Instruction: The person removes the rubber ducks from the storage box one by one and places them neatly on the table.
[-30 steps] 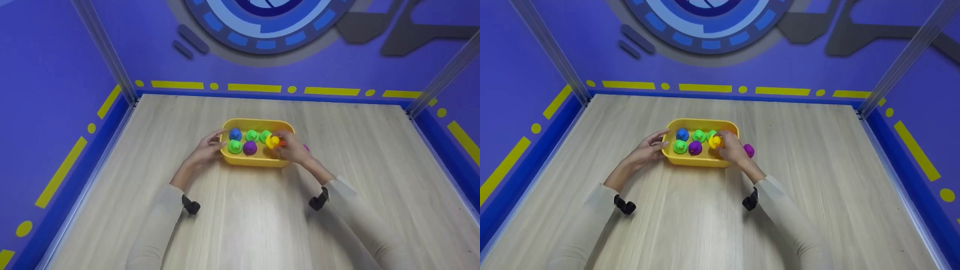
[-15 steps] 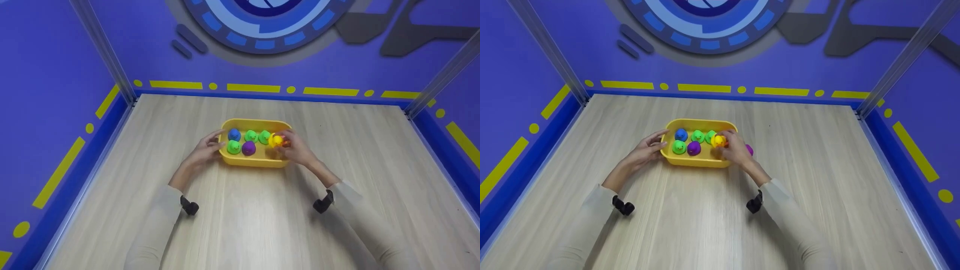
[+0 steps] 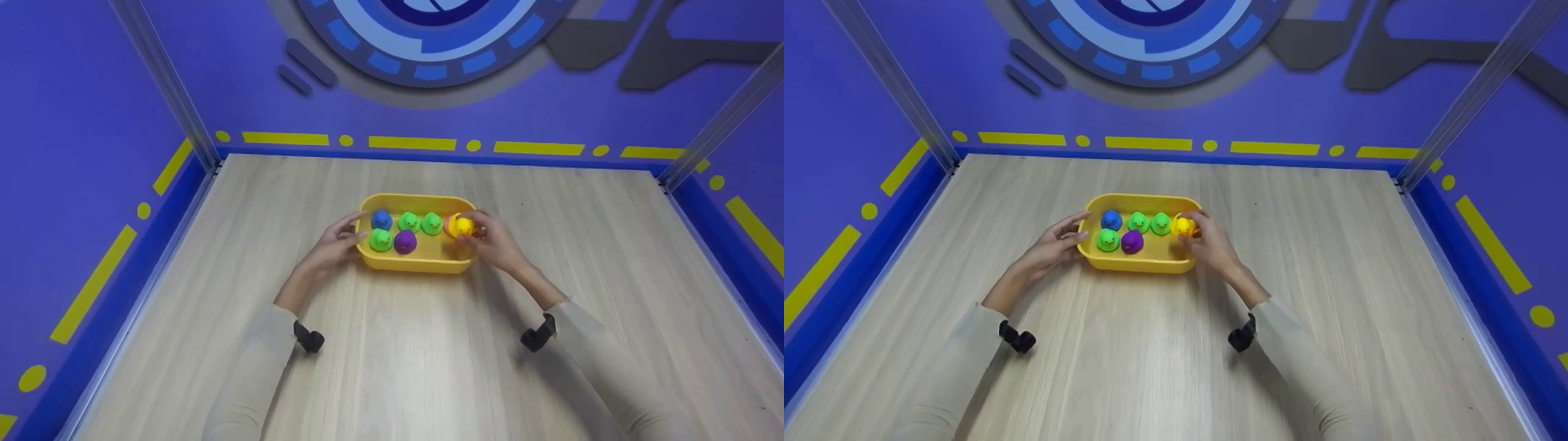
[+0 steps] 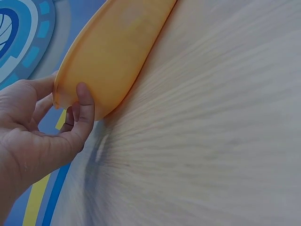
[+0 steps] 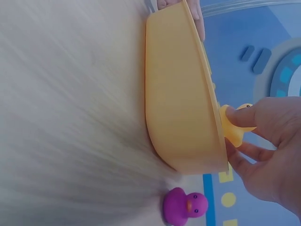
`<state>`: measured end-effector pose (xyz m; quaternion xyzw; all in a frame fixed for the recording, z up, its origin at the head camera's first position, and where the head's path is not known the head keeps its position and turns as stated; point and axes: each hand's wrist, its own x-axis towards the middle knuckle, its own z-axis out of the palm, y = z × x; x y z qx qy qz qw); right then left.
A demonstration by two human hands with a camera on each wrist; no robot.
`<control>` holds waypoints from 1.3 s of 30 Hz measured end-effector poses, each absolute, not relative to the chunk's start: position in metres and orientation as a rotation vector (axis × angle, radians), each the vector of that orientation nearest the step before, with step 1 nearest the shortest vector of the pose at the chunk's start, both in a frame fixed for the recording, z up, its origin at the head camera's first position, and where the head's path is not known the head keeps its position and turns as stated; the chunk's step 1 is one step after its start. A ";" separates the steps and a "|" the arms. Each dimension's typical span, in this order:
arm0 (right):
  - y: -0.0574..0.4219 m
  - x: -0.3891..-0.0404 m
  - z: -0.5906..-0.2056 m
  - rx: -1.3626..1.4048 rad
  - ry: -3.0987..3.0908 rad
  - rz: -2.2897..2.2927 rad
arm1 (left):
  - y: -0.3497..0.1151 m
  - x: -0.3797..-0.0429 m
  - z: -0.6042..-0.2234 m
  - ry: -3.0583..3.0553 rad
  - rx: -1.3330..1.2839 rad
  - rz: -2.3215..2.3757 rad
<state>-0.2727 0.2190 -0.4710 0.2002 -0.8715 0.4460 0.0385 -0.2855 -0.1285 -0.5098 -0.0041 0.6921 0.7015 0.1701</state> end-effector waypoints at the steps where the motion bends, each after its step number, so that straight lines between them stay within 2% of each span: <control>1: 0.220 -0.272 -0.471 0.609 -2.665 1.369 | -0.128 -0.285 -0.510 1.962 -0.015 1.996; 39: 0.271 -0.254 -0.466 0.433 -2.548 1.385 | -0.128 -0.285 -0.509 1.970 0.001 1.982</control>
